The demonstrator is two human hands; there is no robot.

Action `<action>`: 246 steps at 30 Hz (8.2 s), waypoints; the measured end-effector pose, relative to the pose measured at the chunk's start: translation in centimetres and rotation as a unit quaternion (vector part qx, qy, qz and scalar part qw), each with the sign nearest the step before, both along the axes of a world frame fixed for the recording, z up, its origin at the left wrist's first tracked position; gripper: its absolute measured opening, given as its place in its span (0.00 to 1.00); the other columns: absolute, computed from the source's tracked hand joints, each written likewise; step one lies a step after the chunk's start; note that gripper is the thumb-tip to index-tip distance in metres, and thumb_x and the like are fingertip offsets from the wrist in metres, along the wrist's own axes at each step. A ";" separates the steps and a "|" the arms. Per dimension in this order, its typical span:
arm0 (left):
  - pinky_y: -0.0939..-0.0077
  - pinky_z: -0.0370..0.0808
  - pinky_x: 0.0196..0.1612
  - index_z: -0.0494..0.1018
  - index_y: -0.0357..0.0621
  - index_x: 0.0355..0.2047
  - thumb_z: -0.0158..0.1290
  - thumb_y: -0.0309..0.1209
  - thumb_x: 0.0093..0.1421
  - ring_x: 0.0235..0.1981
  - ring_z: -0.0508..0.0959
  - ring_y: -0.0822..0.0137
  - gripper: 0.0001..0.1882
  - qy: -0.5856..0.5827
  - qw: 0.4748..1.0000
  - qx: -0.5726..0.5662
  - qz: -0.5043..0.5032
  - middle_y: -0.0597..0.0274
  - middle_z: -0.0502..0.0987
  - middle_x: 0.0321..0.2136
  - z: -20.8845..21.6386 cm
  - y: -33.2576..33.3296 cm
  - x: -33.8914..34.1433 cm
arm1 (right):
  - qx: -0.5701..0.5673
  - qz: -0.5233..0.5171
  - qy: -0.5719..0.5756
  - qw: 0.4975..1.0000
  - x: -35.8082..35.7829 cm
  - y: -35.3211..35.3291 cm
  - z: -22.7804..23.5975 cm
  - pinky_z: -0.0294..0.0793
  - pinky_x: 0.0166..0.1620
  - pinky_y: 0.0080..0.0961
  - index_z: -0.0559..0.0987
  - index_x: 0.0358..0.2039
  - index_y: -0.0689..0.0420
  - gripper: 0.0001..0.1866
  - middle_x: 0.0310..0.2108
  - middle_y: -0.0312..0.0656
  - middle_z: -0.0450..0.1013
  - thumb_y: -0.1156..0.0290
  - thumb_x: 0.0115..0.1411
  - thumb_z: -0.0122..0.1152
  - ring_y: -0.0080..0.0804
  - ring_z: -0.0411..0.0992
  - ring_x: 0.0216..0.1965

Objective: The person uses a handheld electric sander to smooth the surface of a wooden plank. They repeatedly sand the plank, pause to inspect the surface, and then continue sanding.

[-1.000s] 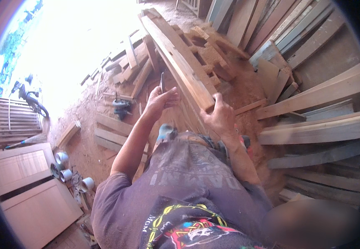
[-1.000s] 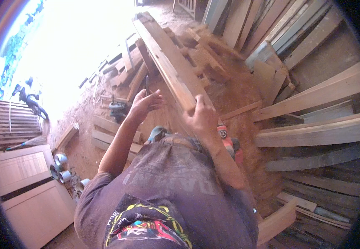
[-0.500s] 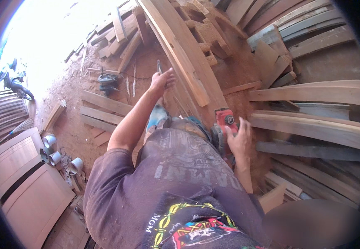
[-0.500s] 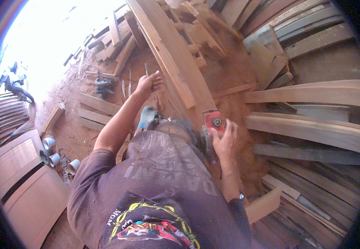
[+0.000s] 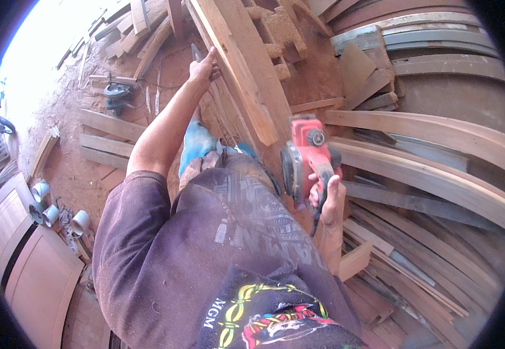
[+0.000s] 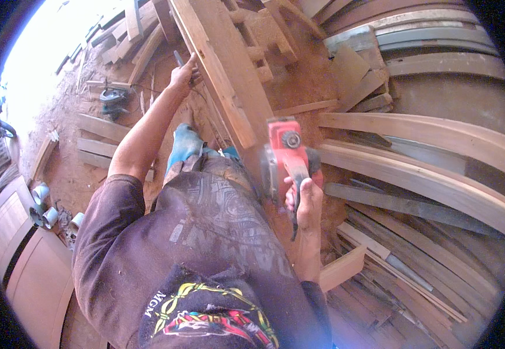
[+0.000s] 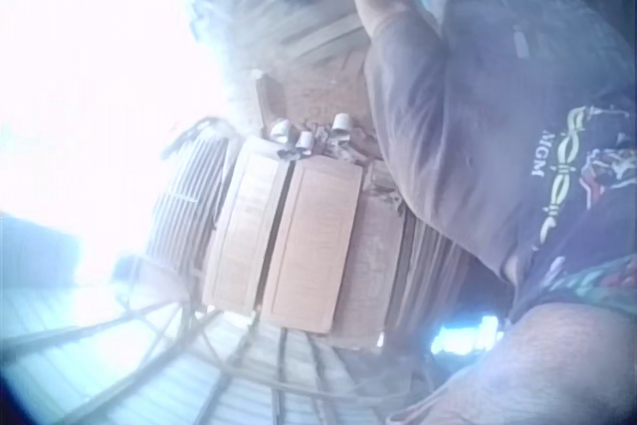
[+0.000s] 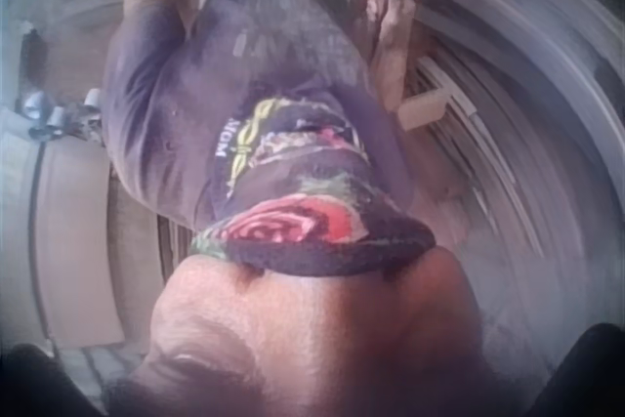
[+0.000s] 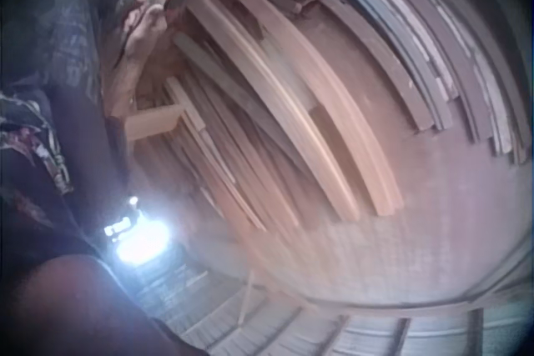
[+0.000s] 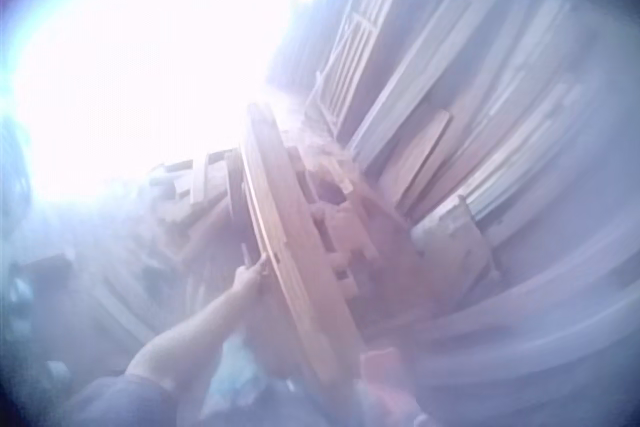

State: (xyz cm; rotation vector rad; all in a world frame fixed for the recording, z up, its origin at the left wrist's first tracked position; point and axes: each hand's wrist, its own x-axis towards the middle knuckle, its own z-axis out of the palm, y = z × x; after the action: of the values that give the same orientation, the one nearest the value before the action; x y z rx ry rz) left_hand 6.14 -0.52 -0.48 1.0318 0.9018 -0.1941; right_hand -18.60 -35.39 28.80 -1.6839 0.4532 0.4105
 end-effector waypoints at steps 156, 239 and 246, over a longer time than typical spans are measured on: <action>0.58 0.84 0.44 0.78 0.48 0.49 0.66 0.31 0.67 0.45 0.82 0.66 0.13 -0.099 0.983 0.061 0.138 0.67 0.81 0.43 1.9 11.9 -12.3 | -0.415 0.178 -0.136 0.882 4.7 5.9 -14.7 0.79 0.56 0.46 0.79 0.58 0.64 0.42 0.53 0.60 0.80 0.53 0.48 0.84 0.58 0.80 0.54; 0.71 0.80 0.45 0.86 0.44 0.49 0.69 0.36 0.63 0.38 0.84 0.71 0.16 -0.253 0.886 0.354 -0.162 0.61 0.88 0.38 7.9 24.5 27.5 | -0.372 0.105 -0.172 0.906 9.3 17.1 11.6 0.80 0.42 0.38 0.82 0.41 0.63 0.24 0.35 0.49 0.80 0.68 0.44 0.80 0.46 0.81 0.35; 0.68 0.82 0.41 0.79 0.41 0.49 0.66 0.28 0.66 0.36 0.83 0.68 0.13 -0.174 0.973 0.025 0.151 0.63 0.83 0.37 2.6 20.7 14.3 | -0.365 0.034 -0.434 0.823 13.3 14.4 12.7 0.80 0.42 0.32 0.81 0.48 0.67 0.30 0.38 0.47 0.80 0.68 0.45 0.81 0.36 0.81 0.38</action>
State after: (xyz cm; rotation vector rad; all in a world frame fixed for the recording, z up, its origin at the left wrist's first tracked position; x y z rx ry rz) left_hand 20.43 20.16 2.10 0.9241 0.7332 0.2595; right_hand -5.34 -21.00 41.45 -2.4008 -0.1794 -0.5817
